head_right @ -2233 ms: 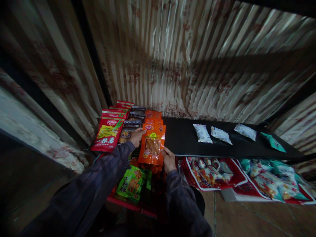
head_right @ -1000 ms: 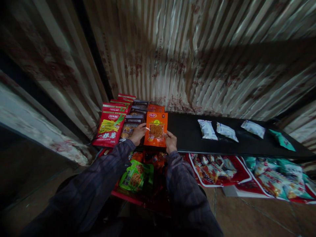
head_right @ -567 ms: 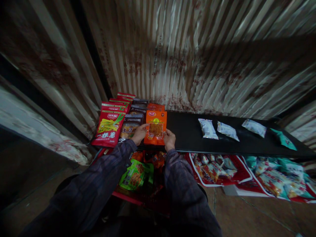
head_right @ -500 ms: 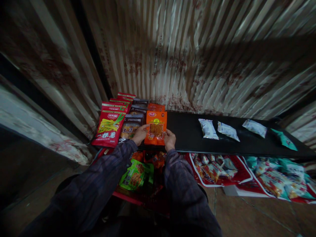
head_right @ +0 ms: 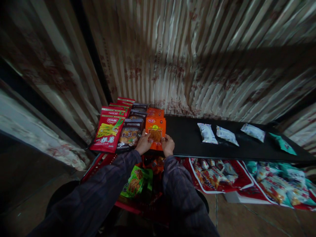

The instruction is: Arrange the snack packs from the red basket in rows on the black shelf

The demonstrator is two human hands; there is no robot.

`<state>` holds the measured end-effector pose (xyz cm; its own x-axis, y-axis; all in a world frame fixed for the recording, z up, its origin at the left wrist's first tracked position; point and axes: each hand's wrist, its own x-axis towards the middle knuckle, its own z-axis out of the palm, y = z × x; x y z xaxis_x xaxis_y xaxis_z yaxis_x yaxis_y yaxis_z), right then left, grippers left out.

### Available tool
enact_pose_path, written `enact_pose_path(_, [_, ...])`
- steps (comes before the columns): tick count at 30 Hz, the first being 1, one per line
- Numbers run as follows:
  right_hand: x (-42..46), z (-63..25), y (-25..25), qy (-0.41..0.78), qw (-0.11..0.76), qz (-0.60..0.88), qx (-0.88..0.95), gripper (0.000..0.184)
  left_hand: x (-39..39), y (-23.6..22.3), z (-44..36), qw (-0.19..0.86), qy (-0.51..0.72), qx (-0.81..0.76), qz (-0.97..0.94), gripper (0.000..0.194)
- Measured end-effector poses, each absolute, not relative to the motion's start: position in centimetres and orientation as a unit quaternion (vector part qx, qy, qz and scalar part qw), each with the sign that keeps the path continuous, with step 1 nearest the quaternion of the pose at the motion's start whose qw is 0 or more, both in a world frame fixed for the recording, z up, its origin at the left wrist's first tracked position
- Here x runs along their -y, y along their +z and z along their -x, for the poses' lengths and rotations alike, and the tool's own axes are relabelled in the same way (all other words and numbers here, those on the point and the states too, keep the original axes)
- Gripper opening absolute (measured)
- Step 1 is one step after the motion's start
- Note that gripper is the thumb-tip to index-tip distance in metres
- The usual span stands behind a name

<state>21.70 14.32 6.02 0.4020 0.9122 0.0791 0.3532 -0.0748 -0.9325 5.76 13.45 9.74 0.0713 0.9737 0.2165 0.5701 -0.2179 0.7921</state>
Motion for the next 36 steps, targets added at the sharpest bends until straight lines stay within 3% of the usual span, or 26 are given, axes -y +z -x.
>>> enact_pose_path(12, [-13.2,-20.8,8.1,0.214,0.442,0.725,0.482,0.049,-12.1,9.5,-6.9,0.19,0.273,-0.59,-0.736,0.064])
enact_pose_path(24, [-13.4,-21.1,7.8,0.22,0.462,0.726,0.46,0.042,-12.2,9.3,-6.6,0.179,0.266,-0.547,-0.773,0.07])
enact_pose_path(36, [-11.2,-21.4,8.3,0.193,0.515,0.686,0.476,0.04,-11.6,10.4,-7.1,0.162,0.279,-0.534,-0.781,0.059])
